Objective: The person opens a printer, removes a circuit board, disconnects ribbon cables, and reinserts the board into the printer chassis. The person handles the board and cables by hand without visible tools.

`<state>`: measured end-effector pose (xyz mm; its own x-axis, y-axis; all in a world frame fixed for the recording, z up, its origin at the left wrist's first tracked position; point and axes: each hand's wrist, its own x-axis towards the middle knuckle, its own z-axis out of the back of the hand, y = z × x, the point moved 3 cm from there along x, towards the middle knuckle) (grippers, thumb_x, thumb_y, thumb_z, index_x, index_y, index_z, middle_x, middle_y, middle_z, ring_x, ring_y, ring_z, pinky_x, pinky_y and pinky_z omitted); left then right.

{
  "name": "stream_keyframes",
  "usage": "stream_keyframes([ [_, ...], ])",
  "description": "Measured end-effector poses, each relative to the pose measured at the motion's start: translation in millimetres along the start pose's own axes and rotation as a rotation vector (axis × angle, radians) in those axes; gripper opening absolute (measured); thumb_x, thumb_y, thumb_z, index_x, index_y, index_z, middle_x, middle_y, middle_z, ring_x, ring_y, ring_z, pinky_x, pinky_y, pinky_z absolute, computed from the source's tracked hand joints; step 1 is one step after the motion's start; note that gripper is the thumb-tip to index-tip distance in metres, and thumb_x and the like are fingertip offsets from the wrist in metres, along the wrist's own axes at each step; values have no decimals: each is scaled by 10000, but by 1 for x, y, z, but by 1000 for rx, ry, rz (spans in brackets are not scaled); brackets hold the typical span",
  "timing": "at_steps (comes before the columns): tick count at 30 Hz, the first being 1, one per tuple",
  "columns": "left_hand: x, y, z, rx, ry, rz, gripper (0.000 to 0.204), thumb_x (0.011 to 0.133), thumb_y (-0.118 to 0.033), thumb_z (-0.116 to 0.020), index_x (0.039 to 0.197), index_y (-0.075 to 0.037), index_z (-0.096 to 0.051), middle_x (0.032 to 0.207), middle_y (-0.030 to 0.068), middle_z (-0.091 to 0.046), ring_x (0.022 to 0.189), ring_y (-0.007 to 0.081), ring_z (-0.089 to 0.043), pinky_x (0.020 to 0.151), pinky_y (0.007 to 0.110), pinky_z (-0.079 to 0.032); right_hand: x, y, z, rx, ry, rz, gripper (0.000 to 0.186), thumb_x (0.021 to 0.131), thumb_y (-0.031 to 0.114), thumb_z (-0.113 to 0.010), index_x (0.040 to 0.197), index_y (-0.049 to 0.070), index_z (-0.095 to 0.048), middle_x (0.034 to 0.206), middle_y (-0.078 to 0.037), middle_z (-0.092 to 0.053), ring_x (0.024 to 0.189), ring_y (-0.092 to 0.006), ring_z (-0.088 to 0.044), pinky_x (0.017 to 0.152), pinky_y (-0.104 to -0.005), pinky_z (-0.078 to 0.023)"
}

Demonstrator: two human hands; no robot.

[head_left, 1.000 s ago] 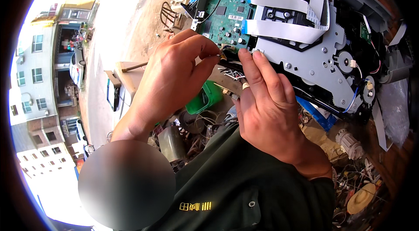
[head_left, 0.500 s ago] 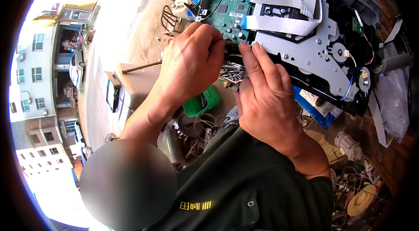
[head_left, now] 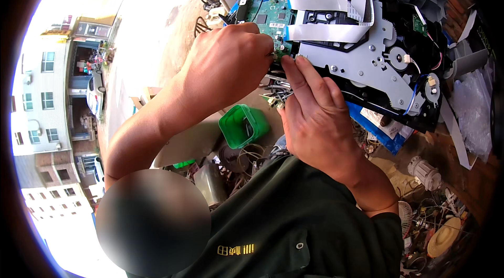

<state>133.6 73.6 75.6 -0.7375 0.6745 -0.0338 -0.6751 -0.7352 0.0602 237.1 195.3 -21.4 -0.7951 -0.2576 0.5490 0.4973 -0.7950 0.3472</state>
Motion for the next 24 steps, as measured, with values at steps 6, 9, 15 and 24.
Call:
stream_keyframes([
  [6,26,-6,9,244,321,-248,66,803,-66,-669,841,-48,-719,859,120,-701,817,332,-733,689,448,-583,-2,3,-3,-91,-49,12,207,900,200,-631,892,3,-696,1495,-147,-575,1413,-262,-492,1107,-396,-320],
  [9,36,-1,9,214,365,-434,83,795,-74,-673,878,-65,-682,848,103,-679,807,330,-719,677,446,-572,-2,1,-3,-99,-58,12,206,905,195,-613,889,11,-705,1470,-136,-600,1411,-247,-498,1109,-387,-311],
  [15,41,19,3,-77,233,-611,147,738,-25,-683,781,-25,-543,732,114,-524,660,350,-583,599,457,-483,-1,-2,0,-183,-74,35,217,925,199,-572,847,55,-714,1446,-113,-628,1414,-223,-501,1136,-374,-271],
  [24,35,30,-1,-232,211,-553,158,767,-17,-706,796,-19,-552,750,124,-527,643,356,-576,592,456,-469,1,-2,4,-181,-33,65,249,940,207,-552,867,52,-732,1442,-109,-634,1417,-225,-496,1159,-384,-249],
])
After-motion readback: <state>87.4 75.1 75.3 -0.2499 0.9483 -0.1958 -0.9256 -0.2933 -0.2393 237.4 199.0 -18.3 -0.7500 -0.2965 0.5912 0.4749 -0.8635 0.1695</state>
